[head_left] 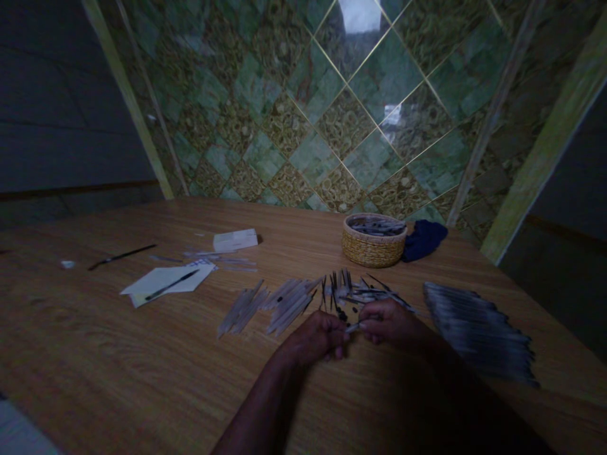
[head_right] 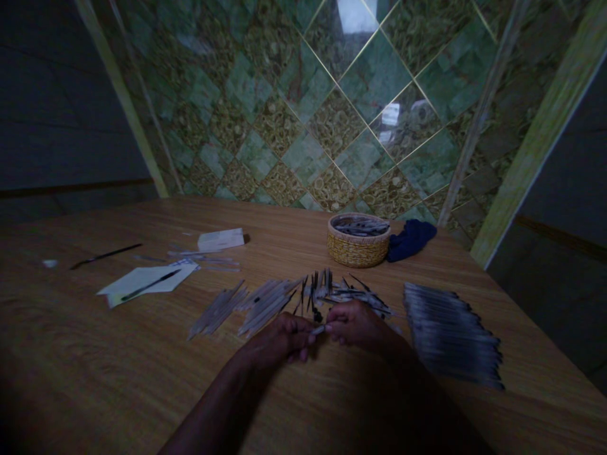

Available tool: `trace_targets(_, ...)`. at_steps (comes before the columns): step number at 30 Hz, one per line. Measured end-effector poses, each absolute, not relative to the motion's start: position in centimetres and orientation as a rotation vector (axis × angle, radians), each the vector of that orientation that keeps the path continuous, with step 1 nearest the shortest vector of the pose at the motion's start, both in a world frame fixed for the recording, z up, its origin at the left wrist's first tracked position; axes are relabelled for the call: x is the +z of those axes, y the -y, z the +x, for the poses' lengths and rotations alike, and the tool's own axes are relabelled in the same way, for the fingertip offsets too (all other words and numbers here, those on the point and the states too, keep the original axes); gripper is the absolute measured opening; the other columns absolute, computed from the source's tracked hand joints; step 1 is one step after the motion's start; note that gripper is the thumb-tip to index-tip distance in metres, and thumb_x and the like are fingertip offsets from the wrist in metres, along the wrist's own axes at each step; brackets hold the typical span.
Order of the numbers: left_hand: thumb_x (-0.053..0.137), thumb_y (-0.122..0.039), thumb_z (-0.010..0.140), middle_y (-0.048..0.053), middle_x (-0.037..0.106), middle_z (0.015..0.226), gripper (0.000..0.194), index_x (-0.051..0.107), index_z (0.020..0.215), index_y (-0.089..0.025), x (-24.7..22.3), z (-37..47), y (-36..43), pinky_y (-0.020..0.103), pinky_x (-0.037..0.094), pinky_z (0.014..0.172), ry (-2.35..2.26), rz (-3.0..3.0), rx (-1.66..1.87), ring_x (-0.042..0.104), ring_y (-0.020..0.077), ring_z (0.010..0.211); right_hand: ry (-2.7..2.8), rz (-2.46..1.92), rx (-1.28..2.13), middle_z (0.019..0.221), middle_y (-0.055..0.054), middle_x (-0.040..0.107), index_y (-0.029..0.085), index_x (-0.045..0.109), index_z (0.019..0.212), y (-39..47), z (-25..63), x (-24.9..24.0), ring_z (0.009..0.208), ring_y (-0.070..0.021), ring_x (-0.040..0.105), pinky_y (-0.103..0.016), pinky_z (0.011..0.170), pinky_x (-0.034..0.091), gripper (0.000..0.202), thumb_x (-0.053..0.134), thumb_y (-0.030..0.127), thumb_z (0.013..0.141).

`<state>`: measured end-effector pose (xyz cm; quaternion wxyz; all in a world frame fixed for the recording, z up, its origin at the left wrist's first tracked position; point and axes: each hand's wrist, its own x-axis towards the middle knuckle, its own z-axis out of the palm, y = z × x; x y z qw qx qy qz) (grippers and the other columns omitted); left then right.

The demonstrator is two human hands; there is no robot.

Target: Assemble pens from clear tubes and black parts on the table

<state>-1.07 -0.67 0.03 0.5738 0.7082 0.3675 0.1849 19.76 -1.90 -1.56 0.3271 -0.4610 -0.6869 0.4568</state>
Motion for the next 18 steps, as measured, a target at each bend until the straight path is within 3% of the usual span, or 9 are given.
trace_targets(12, 0.058, -0.047, 0.073, -0.001, 0.059, 0.053, 0.036, 0.064, 0.067, -0.012, 0.14, -1.74, 0.41, 0.021, 0.03, 0.043, -0.855, 1.699, 0.39, 0.041, 0.0074, 0.041, 1.692, -1.157, 1.21, 0.053, 0.004, 0.057, 0.017, 0.063, 0.076, 1.72, 19.31, -2.53, 0.046, -0.0095, 0.053, -0.02, 0.045, 0.04, 0.011, 0.064, 0.027, 0.07)
trace_targets(18, 0.059, -0.046, 0.071, -0.002, 0.054, 0.051, 0.034, 0.061, 0.063, -0.013, -0.35, -1.36, 0.37, 0.021, 0.026, 0.044, -0.863, 1.739, 0.449, 0.038, 0.0076, 0.044, 1.758, -1.184, 1.215, 0.054, 0.002, 0.059, 0.017, 0.06, 0.068, 2.0, 19.31, -1.89, 0.044, -0.0091, 0.052, -0.02, 0.042, 0.04, 0.021, 0.061, 0.038, 0.074)
